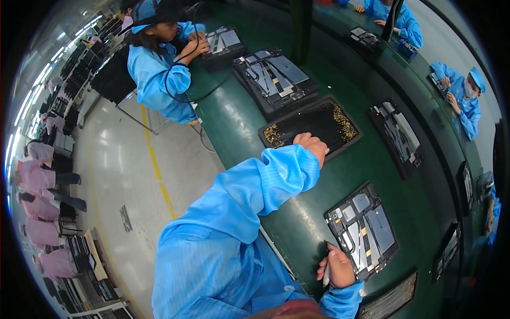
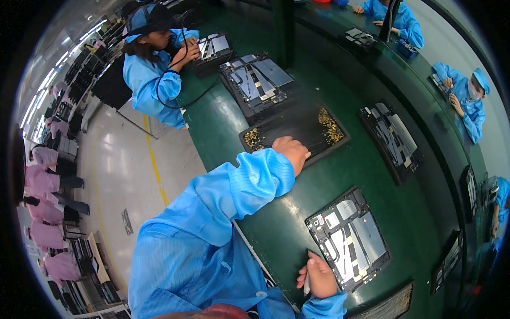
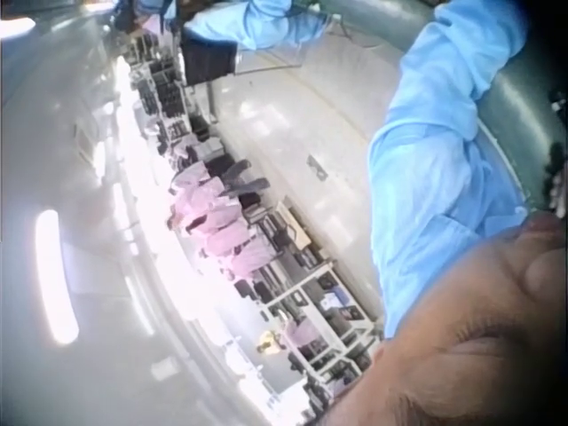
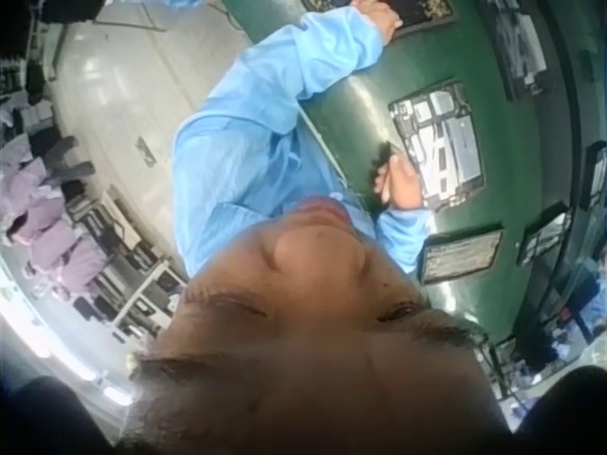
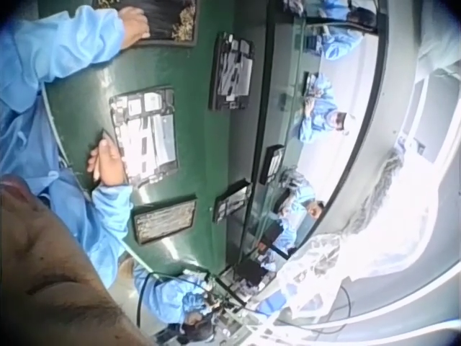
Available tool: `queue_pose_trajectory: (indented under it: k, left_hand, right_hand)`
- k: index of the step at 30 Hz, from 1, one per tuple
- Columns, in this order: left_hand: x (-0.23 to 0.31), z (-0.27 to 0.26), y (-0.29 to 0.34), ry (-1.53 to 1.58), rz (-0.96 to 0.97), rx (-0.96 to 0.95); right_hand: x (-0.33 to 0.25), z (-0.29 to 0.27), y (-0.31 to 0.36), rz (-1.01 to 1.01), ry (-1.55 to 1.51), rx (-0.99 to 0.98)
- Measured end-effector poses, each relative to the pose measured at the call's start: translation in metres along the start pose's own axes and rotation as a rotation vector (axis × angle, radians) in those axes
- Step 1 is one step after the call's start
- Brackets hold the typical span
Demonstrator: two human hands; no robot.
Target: The person assembles internal components into a tablet chassis by taking components from a component tray and securing them with screws using an electric screwdriver.
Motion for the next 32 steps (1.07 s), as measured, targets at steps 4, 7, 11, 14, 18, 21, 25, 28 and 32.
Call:
queue_pose_trajectory:
  k: [4, 7, 11, 14, 18, 21, 25, 28, 32]
  left_hand:
    - [0.023, -0.044, 0.006, 0.104, 0.125, 0.269]
    - [0.052, -0.069, 0.02, 0.172, 0.356, 0.259]
    - [0.085, -0.078, 0.071, 0.199, 0.748, -0.065]
    - [0.09, -0.072, 0.096, 0.264, 0.826, -0.063]
    - [0.095, -0.068, 0.099, 0.293, 0.857, -0.108]
    - [0.096, -0.066, 0.098, 0.296, 0.872, -0.108]
    - [0.092, -0.067, 0.1, 0.293, 0.887, -0.192]
    - [0.085, -0.063, 0.101, 0.313, 0.845, -0.198]
    - [0.084, -0.049, 0.101, 0.255, 0.767, -0.242]
  right_hand:
    - [-0.001, 0.001, 0.002, -0.003, -0.001, 0.016]
    - [-0.004, -0.006, 0.001, -0.037, 0.044, 0.131]
    - [-0.044, -0.002, 0.026, -0.426, -0.014, 0.506]
    - [-0.063, 0.001, 0.039, -0.656, 0.08, 0.624]
    - [-0.047, -0.009, 0.039, -0.439, 0.129, 0.504]
    - [-0.035, -0.02, 0.048, -0.439, -0.145, 0.487]
    - [-0.028, -0.02, 0.046, -0.359, -0.016, 0.502]
    - [-0.02, -0.011, 0.039, -0.233, 0.145, 0.373]
    - [-0.008, -0.015, 0.038, -0.098, 0.286, 0.303]
Point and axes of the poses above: each hand's wrist, its own y-axis away from the middle knuckle, its own z-axis out of the palm, x = y × z, the point moved 6 cm from there along -y, towards the middle knuckle, and after that the axes turned 5 degrees about -y, right-handed, at the moved point
